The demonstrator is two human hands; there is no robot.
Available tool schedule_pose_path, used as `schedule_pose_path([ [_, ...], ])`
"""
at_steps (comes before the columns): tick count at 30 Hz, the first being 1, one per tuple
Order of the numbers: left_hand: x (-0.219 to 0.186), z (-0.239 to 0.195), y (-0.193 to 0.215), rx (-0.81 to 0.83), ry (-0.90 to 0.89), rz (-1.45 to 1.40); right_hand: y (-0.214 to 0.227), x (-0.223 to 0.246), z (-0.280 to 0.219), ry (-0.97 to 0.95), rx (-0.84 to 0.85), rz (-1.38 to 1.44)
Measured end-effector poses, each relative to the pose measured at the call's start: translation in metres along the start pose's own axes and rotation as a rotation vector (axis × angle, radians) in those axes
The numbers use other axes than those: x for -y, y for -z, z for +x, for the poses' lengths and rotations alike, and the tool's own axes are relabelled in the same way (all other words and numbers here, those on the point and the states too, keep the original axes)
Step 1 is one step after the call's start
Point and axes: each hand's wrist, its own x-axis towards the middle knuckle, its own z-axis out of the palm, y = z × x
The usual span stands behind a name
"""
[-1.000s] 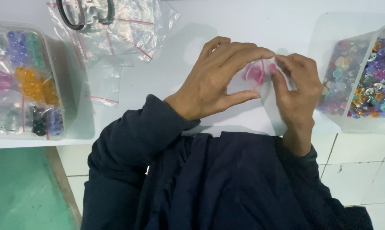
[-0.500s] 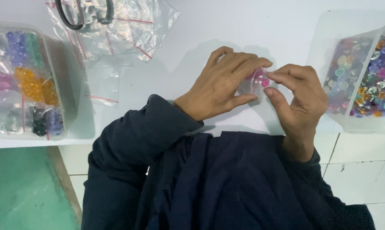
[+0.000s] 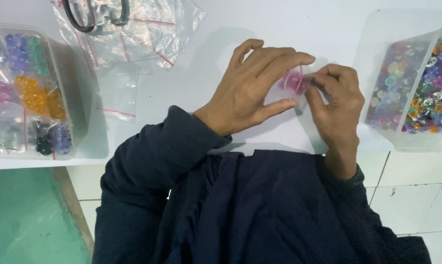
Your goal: Sorting and packaging small plastic beads into resealable bags
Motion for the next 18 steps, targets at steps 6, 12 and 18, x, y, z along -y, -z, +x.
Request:
schedule_pose_path([
  [6, 0.003, -0.003, -0.019, 0.147, 0.055, 0.06, 0.009, 0.02, 0.002, -0.066, -0.052, 0.112],
  [12, 0.003, -0.004, -0.021, 0.127, 0.056, -0.011, 0.023, 0.042, 0.004, 0.029, -0.027, 0.192],
  [18, -0.002, 0.001, 0.002, -0.043, 0.026, -0.06, 0.016, 0.017, -0.001, 0.061, 0.005, 0.075],
])
